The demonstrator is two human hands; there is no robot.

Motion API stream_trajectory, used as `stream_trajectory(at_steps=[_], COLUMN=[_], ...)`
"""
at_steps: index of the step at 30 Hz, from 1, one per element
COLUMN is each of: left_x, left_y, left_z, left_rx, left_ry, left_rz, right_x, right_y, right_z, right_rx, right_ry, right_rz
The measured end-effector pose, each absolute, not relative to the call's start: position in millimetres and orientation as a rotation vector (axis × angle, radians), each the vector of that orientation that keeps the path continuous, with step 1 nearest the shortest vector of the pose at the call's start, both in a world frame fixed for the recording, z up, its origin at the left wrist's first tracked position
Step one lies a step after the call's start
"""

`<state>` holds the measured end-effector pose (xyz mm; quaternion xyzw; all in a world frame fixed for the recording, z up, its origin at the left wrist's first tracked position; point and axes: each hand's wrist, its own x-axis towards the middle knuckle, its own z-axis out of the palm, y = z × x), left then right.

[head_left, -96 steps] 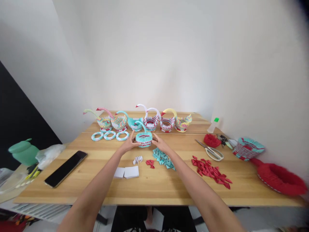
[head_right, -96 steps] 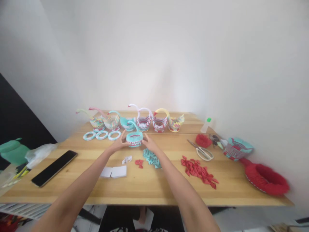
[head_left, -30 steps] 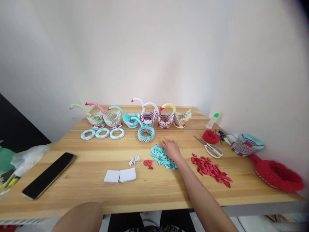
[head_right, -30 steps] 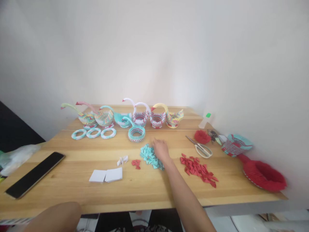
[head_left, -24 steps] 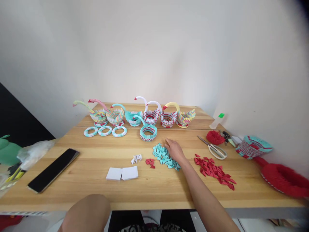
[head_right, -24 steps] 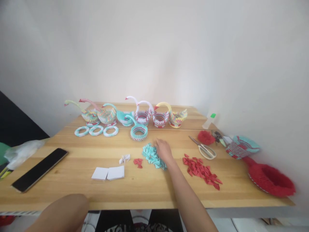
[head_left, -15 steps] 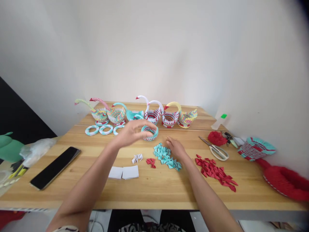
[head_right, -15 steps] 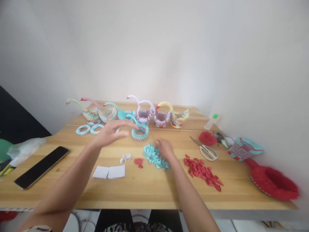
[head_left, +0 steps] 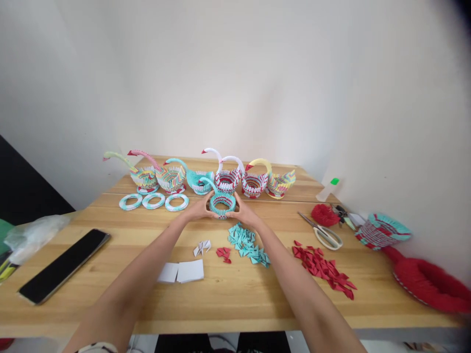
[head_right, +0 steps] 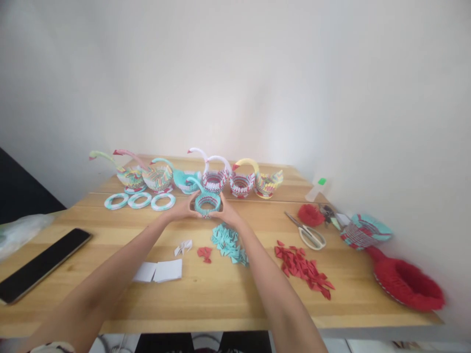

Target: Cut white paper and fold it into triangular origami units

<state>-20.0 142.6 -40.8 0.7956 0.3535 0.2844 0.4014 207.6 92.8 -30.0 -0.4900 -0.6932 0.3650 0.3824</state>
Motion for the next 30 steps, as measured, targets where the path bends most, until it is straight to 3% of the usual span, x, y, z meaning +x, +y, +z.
stream_trajectory(at_steps=[6, 23, 30], left_x=[-36, -49, -50], left_y=[121, 102, 102], left_z=[-33, -28, -26], left_rx=[2.142, 2.151, 2.127], left_ry=[0.923, 0.867, 0.807], left_rz=[0.771, 0.779, 0.787], right_x=[189, 187, 168], right_y=[76, 80, 105], right_z=[-18, -23, 9], right_rx=[-1.329, -1.251, -1.669], right_ry=[-1.925, -2.012, -2.282], right_rz=[0.711, 0.783, 0.261])
